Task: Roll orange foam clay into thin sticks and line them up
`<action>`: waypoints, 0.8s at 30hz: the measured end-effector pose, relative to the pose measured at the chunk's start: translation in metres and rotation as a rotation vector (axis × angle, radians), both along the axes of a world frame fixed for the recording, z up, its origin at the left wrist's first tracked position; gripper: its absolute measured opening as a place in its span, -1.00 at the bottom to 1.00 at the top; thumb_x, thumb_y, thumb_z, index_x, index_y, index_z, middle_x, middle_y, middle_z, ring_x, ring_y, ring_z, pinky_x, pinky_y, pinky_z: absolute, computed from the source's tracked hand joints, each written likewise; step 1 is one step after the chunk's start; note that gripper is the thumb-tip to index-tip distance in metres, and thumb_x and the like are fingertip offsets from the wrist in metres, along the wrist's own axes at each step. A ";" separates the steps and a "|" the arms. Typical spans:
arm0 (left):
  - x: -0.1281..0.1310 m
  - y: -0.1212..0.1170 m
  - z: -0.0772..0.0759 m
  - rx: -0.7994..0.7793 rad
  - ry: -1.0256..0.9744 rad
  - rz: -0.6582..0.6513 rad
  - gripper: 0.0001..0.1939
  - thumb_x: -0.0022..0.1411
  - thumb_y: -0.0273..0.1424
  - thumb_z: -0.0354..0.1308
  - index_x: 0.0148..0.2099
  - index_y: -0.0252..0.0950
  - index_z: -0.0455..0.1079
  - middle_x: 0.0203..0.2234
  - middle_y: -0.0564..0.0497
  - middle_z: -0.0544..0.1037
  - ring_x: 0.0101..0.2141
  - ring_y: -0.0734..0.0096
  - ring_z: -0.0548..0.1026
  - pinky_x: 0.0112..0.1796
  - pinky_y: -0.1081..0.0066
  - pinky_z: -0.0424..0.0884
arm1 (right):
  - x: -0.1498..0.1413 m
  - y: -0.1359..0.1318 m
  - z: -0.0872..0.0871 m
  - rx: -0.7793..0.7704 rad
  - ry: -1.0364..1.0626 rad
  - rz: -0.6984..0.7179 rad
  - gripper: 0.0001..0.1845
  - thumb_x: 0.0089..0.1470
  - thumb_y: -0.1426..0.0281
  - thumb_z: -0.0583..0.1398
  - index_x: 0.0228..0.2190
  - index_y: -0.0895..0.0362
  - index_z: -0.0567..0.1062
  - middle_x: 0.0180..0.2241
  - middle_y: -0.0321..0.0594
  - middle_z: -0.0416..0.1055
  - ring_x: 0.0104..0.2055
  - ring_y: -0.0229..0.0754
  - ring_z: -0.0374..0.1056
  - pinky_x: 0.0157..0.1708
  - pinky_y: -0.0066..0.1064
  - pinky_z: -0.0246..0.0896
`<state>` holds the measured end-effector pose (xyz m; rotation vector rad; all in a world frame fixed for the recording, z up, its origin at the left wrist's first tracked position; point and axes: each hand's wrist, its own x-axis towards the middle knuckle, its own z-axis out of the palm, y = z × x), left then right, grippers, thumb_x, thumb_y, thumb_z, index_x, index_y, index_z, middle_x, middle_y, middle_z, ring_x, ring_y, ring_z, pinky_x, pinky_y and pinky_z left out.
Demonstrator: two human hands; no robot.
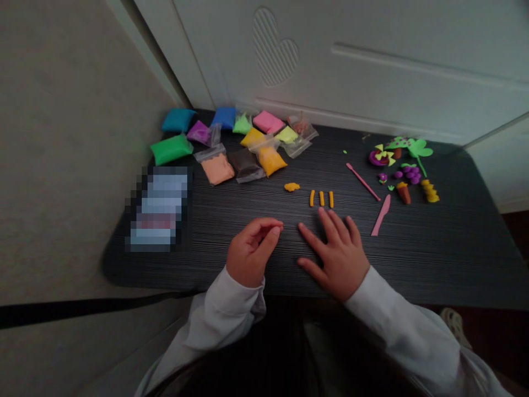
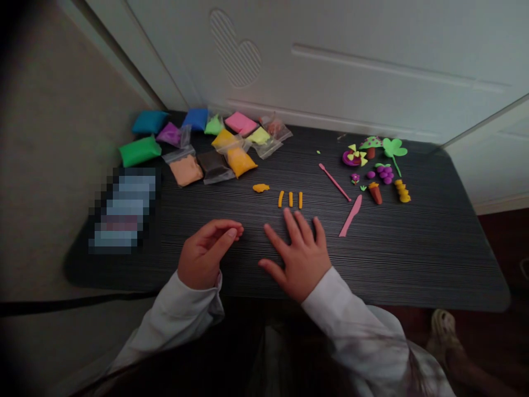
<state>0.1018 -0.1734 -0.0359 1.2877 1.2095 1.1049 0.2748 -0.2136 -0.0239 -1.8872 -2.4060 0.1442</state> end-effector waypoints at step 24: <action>0.000 0.000 -0.001 0.001 0.006 -0.009 -0.88 0.10 -0.39 0.09 -0.29 -0.28 0.40 -0.39 0.04 0.49 -0.35 0.51 0.44 -0.27 0.52 0.36 | 0.003 0.001 -0.002 -0.010 -0.031 0.064 -0.37 -0.01 -0.07 -0.11 0.08 -0.15 0.09 0.22 -0.10 -0.19 0.23 0.04 -0.24 0.10 0.07 -0.39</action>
